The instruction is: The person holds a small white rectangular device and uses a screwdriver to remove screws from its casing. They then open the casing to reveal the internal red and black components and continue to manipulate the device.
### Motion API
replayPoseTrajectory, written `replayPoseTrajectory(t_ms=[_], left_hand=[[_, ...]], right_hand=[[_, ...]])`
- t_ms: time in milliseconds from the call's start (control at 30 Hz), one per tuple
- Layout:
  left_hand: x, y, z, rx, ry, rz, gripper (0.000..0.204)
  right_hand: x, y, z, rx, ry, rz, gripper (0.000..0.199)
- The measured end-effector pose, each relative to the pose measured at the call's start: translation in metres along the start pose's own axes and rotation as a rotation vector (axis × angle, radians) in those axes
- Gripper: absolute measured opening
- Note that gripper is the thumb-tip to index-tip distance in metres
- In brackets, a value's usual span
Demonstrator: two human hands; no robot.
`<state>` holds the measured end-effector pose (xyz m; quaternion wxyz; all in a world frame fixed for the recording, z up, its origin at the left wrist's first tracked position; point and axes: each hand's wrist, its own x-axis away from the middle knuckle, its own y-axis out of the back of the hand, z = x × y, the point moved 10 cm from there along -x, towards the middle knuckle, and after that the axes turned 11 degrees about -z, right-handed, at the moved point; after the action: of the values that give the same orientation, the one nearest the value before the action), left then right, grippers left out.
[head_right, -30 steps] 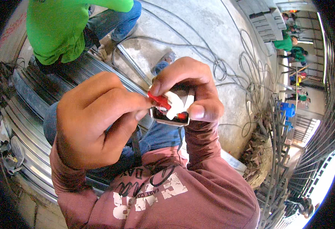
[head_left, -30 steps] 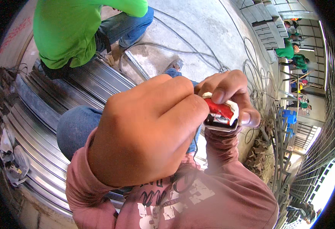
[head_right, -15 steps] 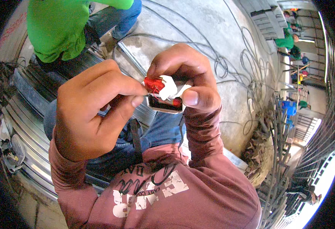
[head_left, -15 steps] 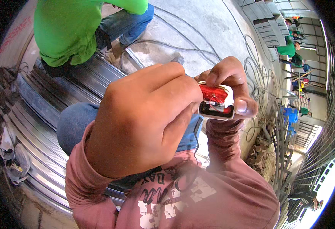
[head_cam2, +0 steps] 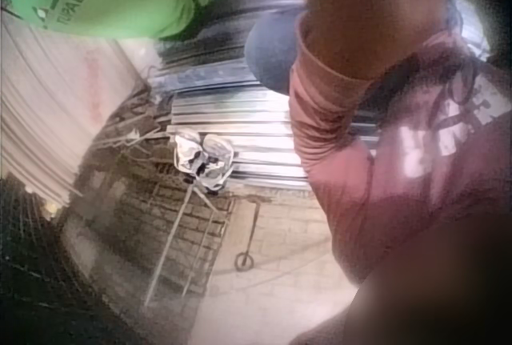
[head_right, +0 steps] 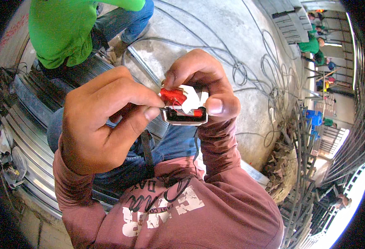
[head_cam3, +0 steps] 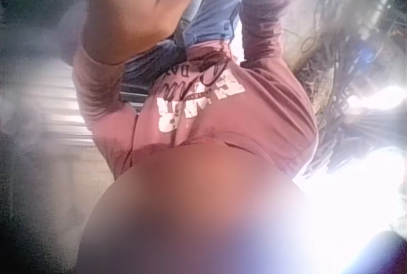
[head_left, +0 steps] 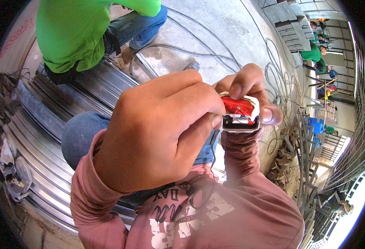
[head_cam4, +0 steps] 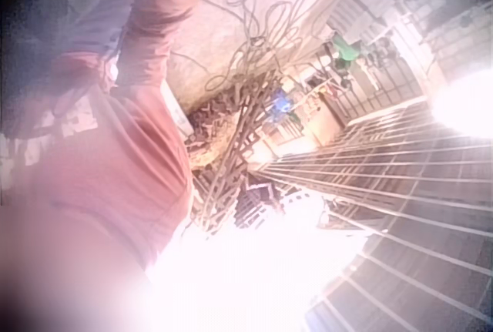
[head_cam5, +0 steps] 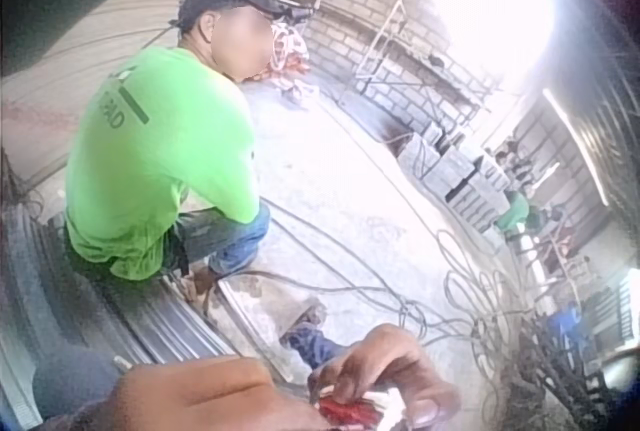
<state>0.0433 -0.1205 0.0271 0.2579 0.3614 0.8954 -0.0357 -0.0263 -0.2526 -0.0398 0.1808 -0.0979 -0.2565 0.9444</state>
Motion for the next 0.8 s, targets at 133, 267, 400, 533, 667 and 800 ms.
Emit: replayPoseTrajectory(t_ms=[133,267,400,533,667,800], left_hand=[[0.0,0.001,0.001,0.006,-0.009,0.002,0.007],[-0.001,0.01,-0.001,-0.058,-0.032,-0.045,0.009],[-0.001,0.011,-0.008,-0.128,-0.106,-0.076,0.013],[0.0,0.01,-0.02,-0.137,-0.235,-0.062,0.017],[0.002,0.012,-0.024,-0.118,-0.257,-0.092,0.021],[0.003,0.011,-0.022,-0.101,-0.256,-0.111,0.021]], right_hand=[[-0.001,0.001,0.0,0.01,-0.019,0.032,0.063],[-0.007,-0.012,-0.001,-0.041,-0.026,0.043,0.062],[-0.008,-0.013,0.005,-0.148,0.015,0.035,0.06],[-0.006,-0.011,0.001,-0.206,-0.002,0.083,0.059],[-0.006,-0.016,-0.001,-0.298,-0.033,0.089,0.059],[-0.006,-0.019,-0.005,-0.396,-0.044,0.143,0.061]])
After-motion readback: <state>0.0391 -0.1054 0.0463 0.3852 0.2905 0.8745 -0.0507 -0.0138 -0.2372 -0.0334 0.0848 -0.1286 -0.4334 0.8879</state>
